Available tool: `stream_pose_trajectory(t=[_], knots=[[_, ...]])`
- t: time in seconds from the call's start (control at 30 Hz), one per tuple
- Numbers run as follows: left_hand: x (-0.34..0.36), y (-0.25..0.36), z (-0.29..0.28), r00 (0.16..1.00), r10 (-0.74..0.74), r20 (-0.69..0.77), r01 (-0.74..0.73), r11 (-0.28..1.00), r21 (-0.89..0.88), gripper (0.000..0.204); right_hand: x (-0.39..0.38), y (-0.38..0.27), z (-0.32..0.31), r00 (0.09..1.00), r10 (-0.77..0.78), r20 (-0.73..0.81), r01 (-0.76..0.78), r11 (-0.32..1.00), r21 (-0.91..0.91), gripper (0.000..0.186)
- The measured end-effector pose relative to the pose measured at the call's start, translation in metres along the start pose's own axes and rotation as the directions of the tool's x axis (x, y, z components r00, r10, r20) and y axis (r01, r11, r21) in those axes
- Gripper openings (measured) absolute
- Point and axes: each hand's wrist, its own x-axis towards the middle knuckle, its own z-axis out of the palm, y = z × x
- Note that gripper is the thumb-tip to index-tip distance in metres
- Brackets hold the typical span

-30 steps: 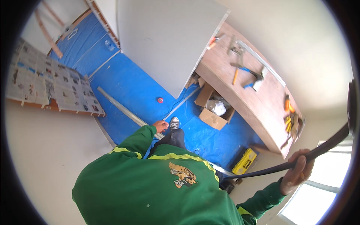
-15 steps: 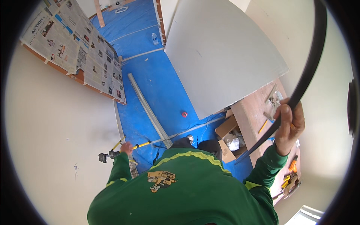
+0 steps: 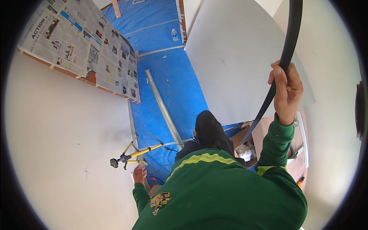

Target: The person measures a large drywall sheet with a tape measure and marks it with a pencil. They then use a straight edge and utility knife to score and cut the drywall along the marked line.

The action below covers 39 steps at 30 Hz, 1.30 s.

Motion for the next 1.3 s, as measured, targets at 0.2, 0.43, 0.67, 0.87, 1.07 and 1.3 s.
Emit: stream_pose_trajectory(t=[0.2,0.43,0.67,0.87,1.07,1.3], knots=[[0.076,0.188,0.157,0.928,0.251,0.275,-0.271,0.962,0.038,0.049,0.037,0.059,0.061,0.996,0.060,0.061,-0.066,0.993,0.095,0.013],[0.095,0.466,0.443,0.265,0.210,0.941,-0.673,0.740,0.024,0.054,0.077,0.137,0.111,0.979,0.170,0.115,-0.174,0.984,0.025,0.013],[0.096,0.553,0.531,-0.035,0.125,0.991,-0.732,0.673,-0.111,0.039,0.134,0.189,0.195,0.967,0.172,0.189,-0.164,0.985,-0.060,0.014],[0.180,0.545,0.529,0.143,0.263,0.954,-0.866,0.500,-0.008,0.029,0.151,0.241,0.290,0.947,0.184,0.264,-0.154,0.979,-0.130,0.022],[0.257,0.583,0.537,-0.100,0.151,0.983,-0.926,0.347,-0.147,0.045,0.156,0.274,0.328,0.901,0.310,0.303,-0.218,0.928,-0.302,0.020],[0.329,0.698,0.582,-0.038,-0.038,0.999,-0.801,0.598,-0.007,0.060,0.200,0.237,0.250,0.899,0.221,-0.378,-0.432,0.590,-0.682,0.018]])
